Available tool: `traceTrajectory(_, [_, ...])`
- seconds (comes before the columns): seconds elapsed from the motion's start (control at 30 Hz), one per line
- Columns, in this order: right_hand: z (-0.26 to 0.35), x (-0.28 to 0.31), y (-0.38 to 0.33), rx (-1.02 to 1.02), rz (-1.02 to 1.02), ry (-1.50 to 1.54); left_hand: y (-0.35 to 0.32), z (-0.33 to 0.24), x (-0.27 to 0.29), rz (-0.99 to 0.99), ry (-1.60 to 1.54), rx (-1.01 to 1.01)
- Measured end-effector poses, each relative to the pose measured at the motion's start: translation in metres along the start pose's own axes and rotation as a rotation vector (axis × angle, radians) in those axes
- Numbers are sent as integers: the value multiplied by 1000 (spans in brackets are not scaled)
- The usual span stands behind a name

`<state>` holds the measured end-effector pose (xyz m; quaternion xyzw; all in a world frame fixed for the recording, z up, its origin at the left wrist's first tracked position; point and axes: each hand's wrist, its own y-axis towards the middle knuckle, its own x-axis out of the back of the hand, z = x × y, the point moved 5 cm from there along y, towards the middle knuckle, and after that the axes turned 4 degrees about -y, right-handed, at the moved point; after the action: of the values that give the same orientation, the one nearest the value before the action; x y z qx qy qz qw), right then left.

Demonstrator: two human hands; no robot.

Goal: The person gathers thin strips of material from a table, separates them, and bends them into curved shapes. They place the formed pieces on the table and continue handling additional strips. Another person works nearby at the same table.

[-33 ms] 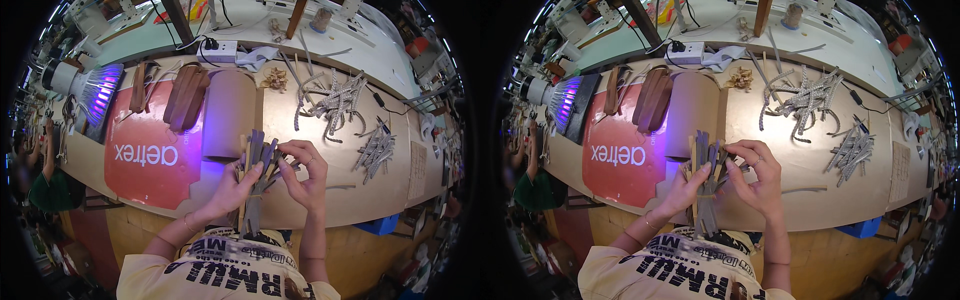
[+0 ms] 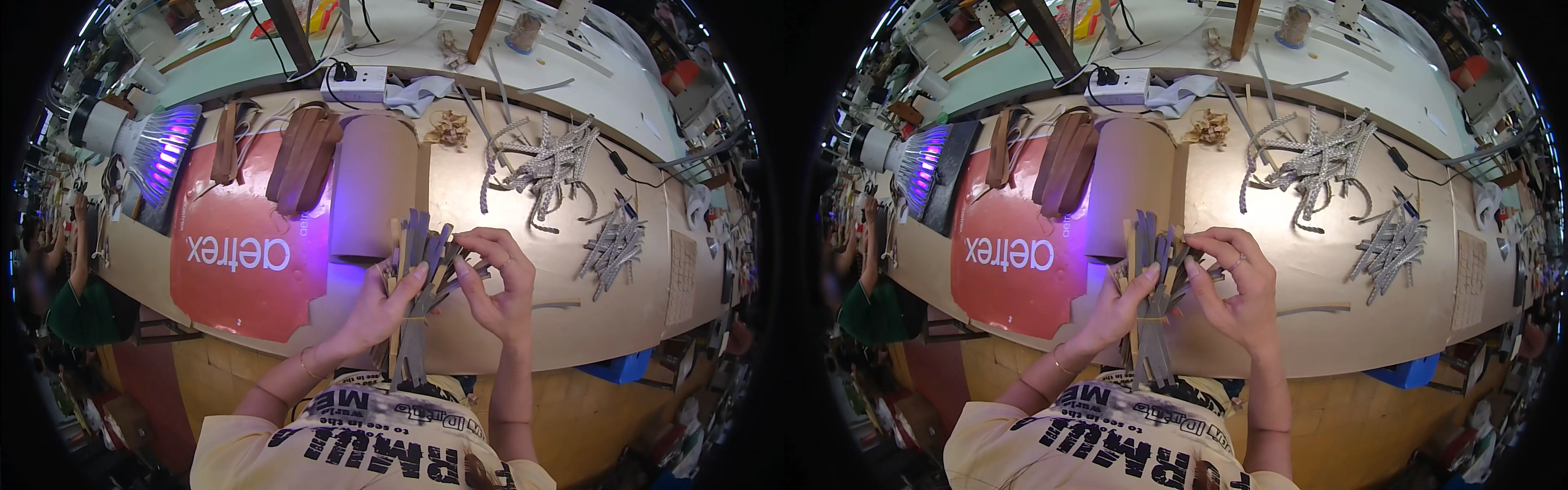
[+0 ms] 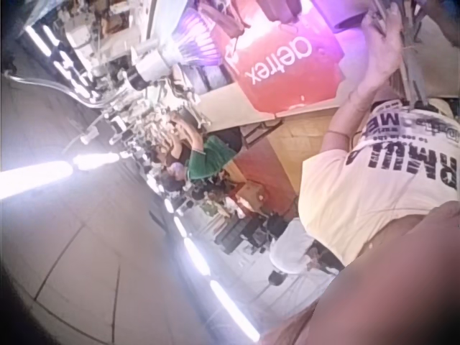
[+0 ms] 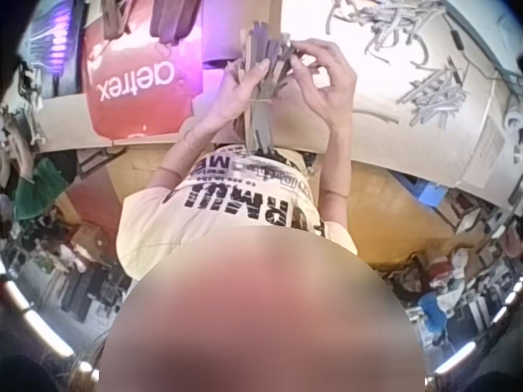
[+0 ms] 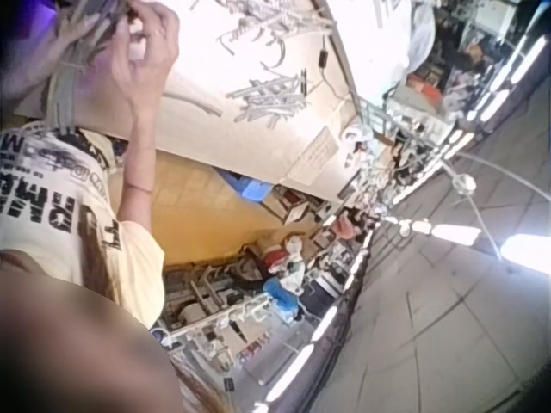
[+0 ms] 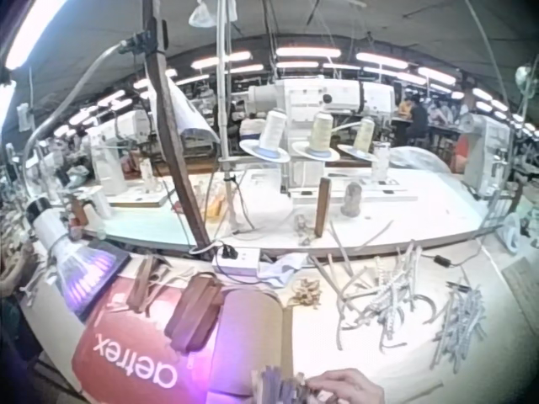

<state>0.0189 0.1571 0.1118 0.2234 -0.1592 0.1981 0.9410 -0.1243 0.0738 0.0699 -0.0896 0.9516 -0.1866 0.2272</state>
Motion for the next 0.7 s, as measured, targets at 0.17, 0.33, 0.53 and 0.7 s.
traceTrajectory(0.17, [-4,3,1,60,-1,-6,1,2,1,11,45,-2])
traceTrajectory(0.33, [-8,3,4,70,2,9,5,2,1,63,121,-57])
traceTrajectory(0.53, [-9,4,5,16,59,101,6,1,0,101,62,-28])
traceTrajectory(0.7, [0,4,5,48,-10,24,5,-3,-4,114,195,-138])
